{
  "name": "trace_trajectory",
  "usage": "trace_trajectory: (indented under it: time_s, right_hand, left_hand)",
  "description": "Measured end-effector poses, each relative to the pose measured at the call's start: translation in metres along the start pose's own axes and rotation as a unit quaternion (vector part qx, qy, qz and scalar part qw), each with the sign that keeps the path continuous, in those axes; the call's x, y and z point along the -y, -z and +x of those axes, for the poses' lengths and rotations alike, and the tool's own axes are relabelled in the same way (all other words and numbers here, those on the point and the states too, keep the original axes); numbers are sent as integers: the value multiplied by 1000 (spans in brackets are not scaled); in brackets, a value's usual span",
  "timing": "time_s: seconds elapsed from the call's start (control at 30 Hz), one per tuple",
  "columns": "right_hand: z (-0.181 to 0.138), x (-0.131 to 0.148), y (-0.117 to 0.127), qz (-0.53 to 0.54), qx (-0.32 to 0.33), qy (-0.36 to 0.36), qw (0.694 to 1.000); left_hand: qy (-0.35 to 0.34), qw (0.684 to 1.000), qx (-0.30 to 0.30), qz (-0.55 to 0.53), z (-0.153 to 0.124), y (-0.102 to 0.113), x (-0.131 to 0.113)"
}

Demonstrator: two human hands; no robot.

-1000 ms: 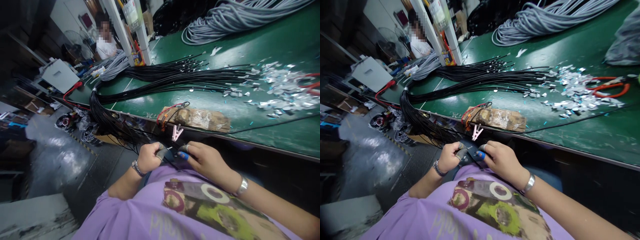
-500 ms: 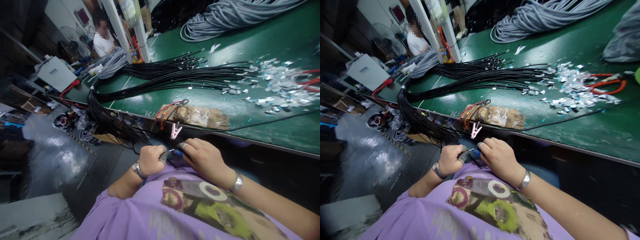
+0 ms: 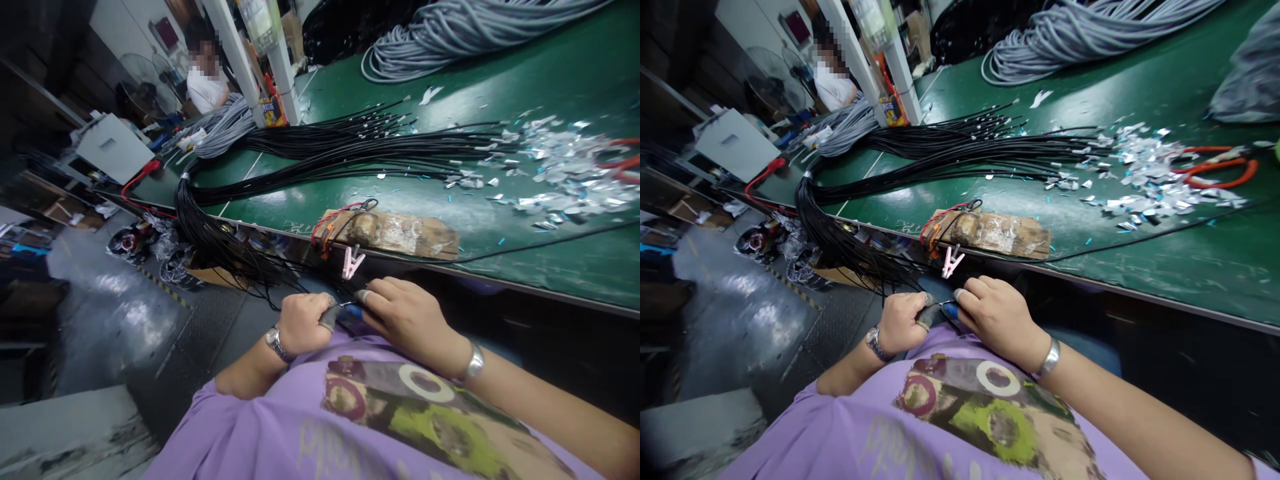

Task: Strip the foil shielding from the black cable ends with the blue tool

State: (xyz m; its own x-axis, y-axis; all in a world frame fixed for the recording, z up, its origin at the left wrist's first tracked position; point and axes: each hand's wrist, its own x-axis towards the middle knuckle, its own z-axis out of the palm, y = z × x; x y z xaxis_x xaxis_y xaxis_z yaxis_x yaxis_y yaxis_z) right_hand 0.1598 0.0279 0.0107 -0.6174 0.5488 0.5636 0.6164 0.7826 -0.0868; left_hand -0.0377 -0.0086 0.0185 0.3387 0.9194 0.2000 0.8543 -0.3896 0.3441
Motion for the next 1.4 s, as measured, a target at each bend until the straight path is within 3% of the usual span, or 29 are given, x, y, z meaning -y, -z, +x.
trace_trajectory:
  time_s: [0.17, 0.23, 0.3, 0.4, 0.5, 0.57, 0.63, 0.67, 0.73, 0.8, 0.83, 0.87, 0.93, 1.1, 1.2, 1.3, 1.37, 1.4]
  right_hand:
    - [1, -3, 2, 6, -4, 17, 1000]
    - [2, -4, 3, 11, -16, 28, 999]
    - [3, -4, 3, 15, -25, 35, 999]
    - [4, -3, 2, 13, -19, 34, 999]
    - [2, -4, -1, 27, 6, -1, 1000]
    - [0, -7, -3, 81, 29, -54, 995]
    - [-1, -10, -5, 199, 59, -136, 969]
    - [-2, -12, -6, 279, 78, -184, 939]
    - [0, -12, -7, 440, 115, -277, 846]
    - [2, -10, -6, 552, 137, -342, 748]
    - [4, -8, -5, 585, 140, -362, 712]
    - [5, -5, -5, 605, 139, -375, 689]
    - [6, -2, -6, 622, 129, -385, 670]
    - [5, 2, -15, 609, 109, -372, 692]
    - [4, 3, -16, 576, 82, -334, 742]
    - [2, 3, -10, 454, 20, -202, 867]
    - [1, 1, -5, 355, -17, -66, 932]
    - [1, 0, -4, 315, -37, -6, 948]
  left_hand:
    - [71, 981, 41, -176, 4, 3, 0]
    - [113, 942, 67, -308, 6, 3, 0]
    - [170, 878, 92, -437, 7, 2, -1]
    - [250, 793, 117, -543, 8, -1, -2]
    - [279, 767, 119, -565, 7, -3, -2]
    - [287, 766, 108, -564, 7, -4, 0]
    - [288, 773, 99, -557, 7, -5, 2]
    - [282, 781, 95, -549, 7, -5, 3]
    - [250, 816, 83, -515, 6, -5, 4]
    - [196, 869, 53, -451, 5, -6, 3]
    - [167, 897, 37, -408, 4, -6, 3]
    - [141, 921, 24, -362, 4, -6, 2]
    - [103, 957, 15, -271, 2, -6, 1]
    - [63, 985, 28, -155, 1, -8, 0]
    - [81, 977, 31, -196, 3, -10, 0]
    - [140, 925, 46, -349, 7, -14, -1]
    - [204, 856, 72, -470, 9, -16, -2]
    - [236, 817, 85, -519, 10, -17, -3]
